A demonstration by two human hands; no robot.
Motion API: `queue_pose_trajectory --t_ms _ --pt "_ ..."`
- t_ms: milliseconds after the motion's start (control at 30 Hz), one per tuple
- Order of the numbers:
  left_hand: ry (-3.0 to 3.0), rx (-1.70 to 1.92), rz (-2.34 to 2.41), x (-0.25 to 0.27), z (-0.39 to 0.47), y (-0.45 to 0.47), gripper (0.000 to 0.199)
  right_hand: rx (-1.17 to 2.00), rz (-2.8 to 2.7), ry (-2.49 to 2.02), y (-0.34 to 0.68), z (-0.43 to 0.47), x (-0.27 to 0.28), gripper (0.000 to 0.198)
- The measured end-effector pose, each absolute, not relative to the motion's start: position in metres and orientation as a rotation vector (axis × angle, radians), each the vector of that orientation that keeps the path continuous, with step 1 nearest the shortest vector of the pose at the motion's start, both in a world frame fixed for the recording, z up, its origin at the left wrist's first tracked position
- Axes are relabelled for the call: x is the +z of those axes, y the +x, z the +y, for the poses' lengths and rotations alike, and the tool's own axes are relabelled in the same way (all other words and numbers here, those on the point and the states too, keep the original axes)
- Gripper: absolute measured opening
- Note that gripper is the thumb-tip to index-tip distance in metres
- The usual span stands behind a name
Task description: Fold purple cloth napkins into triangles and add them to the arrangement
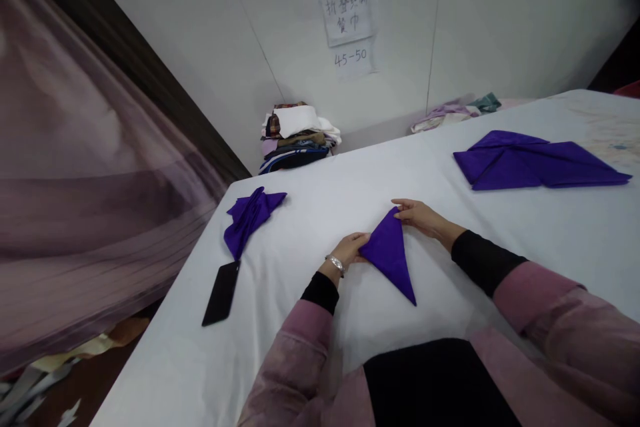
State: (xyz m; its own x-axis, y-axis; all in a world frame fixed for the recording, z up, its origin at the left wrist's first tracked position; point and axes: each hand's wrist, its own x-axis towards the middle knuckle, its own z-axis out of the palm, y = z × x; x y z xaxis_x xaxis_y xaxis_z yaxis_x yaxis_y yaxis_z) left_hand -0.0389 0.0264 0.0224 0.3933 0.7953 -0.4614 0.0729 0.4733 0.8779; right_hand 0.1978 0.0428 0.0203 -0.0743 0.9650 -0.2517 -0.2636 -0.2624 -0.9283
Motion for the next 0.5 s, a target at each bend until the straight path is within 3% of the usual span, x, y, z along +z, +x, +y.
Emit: queue_pose_trajectory --t_ms 333,500 --pt "1.392 0.888 1.159 0.026 0.029 -0.009 0.017 1.507 -0.904 -1.108 0.181 0.030 0.029 0.063" --pt "1.387 0.940 1.164 0.027 0.028 0.000 0.017 1.544 -0.849 -1.047 0.178 0.024 0.036 0.061"
